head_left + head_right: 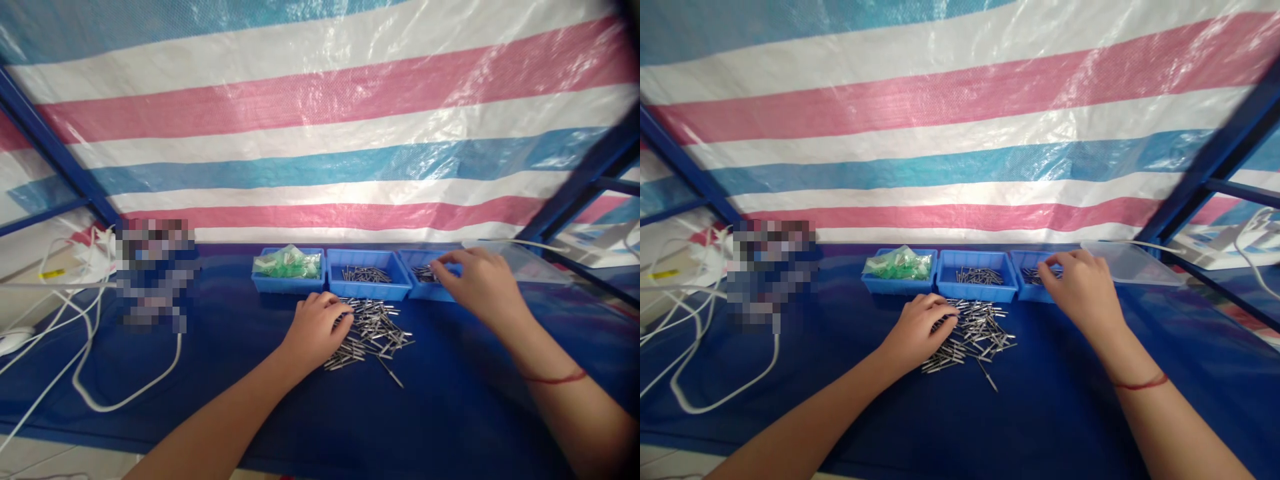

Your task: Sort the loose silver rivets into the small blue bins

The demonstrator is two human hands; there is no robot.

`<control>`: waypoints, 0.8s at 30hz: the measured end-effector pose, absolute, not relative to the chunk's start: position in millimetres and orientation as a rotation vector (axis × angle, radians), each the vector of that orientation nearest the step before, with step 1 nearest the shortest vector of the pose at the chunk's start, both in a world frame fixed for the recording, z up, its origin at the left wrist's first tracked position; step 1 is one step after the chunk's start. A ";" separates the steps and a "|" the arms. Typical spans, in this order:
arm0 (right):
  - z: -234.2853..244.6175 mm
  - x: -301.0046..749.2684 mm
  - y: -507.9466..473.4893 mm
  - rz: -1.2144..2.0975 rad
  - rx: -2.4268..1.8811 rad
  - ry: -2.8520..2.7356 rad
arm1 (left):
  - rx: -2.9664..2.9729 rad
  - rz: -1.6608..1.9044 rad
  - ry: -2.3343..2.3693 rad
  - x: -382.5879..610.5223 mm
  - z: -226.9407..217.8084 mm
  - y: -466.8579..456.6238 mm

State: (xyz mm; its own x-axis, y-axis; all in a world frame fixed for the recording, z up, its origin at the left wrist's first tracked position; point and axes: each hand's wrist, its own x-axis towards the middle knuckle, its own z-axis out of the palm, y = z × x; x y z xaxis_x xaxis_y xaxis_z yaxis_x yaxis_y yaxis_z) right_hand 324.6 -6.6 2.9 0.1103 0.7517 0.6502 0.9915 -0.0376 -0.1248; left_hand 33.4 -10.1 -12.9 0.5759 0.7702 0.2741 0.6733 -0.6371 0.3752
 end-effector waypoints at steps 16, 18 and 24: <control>8.2 241.8 -32.3 -0.137 -1.253 -2.160 | 2.662 0.493 1.262 32.5 -14.9 -11.6; 7.9 238.5 -33.2 -0.056 -1.213 -2.218 | 2.668 0.480 1.261 32.3 -15.3 -11.8; -0.4 234.8 -30.9 0.073 -1.181 -2.385 | 2.656 0.511 1.236 32.0 -16.6 -11.3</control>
